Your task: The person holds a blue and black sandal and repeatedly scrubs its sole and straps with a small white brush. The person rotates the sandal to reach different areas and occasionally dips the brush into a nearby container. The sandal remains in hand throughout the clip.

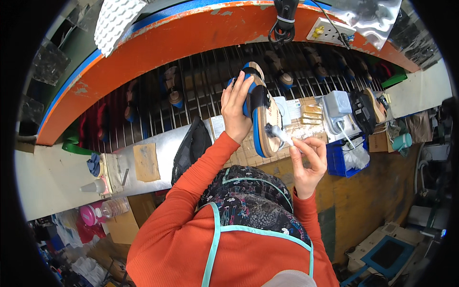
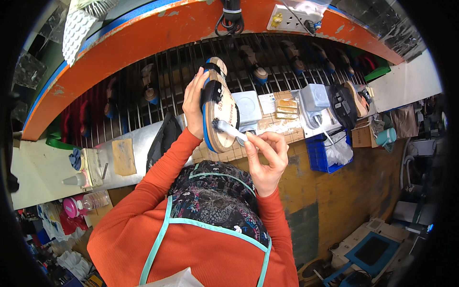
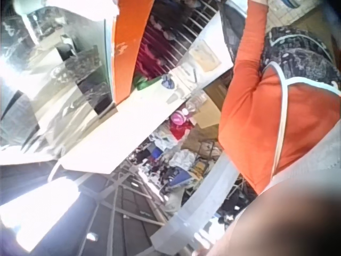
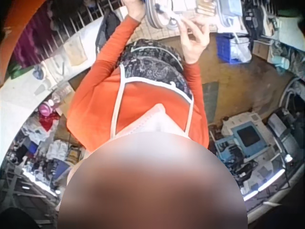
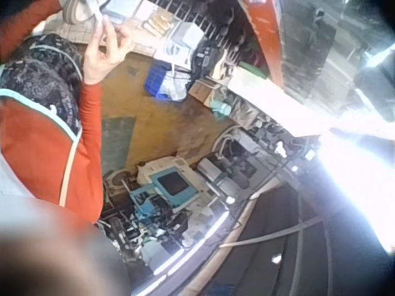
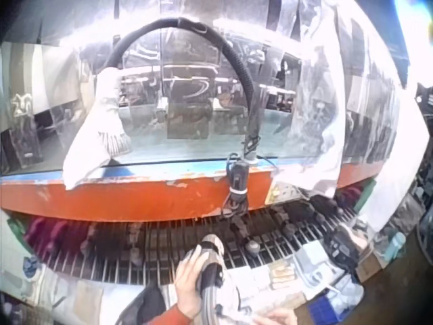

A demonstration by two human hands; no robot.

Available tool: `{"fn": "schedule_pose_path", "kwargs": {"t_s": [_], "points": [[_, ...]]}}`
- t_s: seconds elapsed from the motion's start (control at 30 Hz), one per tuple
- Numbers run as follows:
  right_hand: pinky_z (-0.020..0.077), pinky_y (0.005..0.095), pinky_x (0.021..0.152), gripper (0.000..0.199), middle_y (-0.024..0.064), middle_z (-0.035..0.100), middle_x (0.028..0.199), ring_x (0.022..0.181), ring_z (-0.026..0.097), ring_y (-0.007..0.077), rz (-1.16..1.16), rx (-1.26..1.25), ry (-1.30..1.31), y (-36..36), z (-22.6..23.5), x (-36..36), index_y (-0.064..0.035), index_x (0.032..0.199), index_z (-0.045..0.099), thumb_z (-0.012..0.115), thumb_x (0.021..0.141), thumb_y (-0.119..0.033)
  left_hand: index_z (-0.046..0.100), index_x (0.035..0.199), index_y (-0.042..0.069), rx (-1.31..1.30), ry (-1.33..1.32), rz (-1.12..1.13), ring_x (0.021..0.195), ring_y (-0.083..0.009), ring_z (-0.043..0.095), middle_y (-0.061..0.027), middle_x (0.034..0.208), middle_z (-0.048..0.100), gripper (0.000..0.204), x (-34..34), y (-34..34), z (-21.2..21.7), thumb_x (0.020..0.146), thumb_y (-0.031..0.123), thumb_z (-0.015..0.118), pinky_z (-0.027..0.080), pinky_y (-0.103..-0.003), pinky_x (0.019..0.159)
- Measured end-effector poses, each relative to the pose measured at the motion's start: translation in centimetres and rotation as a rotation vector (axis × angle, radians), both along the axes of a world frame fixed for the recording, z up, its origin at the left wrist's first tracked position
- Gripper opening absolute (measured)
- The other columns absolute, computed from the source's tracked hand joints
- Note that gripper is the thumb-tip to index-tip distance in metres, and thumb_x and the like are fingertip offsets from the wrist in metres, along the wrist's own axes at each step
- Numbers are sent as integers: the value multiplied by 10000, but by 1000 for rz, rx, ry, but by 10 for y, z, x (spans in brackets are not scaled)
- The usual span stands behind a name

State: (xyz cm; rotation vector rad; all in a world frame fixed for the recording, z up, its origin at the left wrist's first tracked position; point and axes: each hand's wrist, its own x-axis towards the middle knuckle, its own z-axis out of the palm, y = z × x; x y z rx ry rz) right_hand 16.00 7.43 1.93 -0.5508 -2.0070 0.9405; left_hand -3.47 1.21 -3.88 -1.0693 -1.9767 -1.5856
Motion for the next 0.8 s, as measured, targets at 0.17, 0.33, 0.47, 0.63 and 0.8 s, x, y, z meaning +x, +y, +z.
{"fn": "schedule_pose_path", "kwargs": {"t_s": [0.17,0.33,0.47,0.63,0.8], "points": [[414,248,652,200,34,559,918,733,521,113,41,89,17,2,1,1,-46,976,744,756,778,-26,529,1346,173,-20,-61,-30,1215,-381,504,-104,1425,494,715,0,-3,-3,691,-27,733,359,-465,1065],[431,228,584,186,48,559,916,756,530,111,70,7,45,13,6,-14,-27,986,736,738,800,-25,530,1350,183,-63,-39,-5,1222,-380,496,-101,1424,495,761,1,-5,-4,659,-54,743,340,-474,1080],[435,230,584,185,52,559,904,742,526,111,37,31,61,16,5,-23,-27,992,734,734,807,-22,530,1354,191,-67,-20,2,1224,-379,494,-99,1425,492,790,0,-6,-3,639,-59,753,334,-488,1081],[436,231,588,189,54,559,895,721,519,110,83,53,56,12,1,-18,-25,992,732,732,803,-13,532,1351,190,-77,-25,14,1210,-366,509,-107,1411,505,775,-4,-8,-2,646,-43,753,347,-478,1074],[446,230,600,193,51,557,898,716,525,110,103,24,65,5,-4,-14,-16,992,730,731,799,-7,520,1355,183,-102,-75,-9,1178,-350,547,-126,1377,533,759,-4,-12,2,662,-17,755,383,-441,1049]]}}
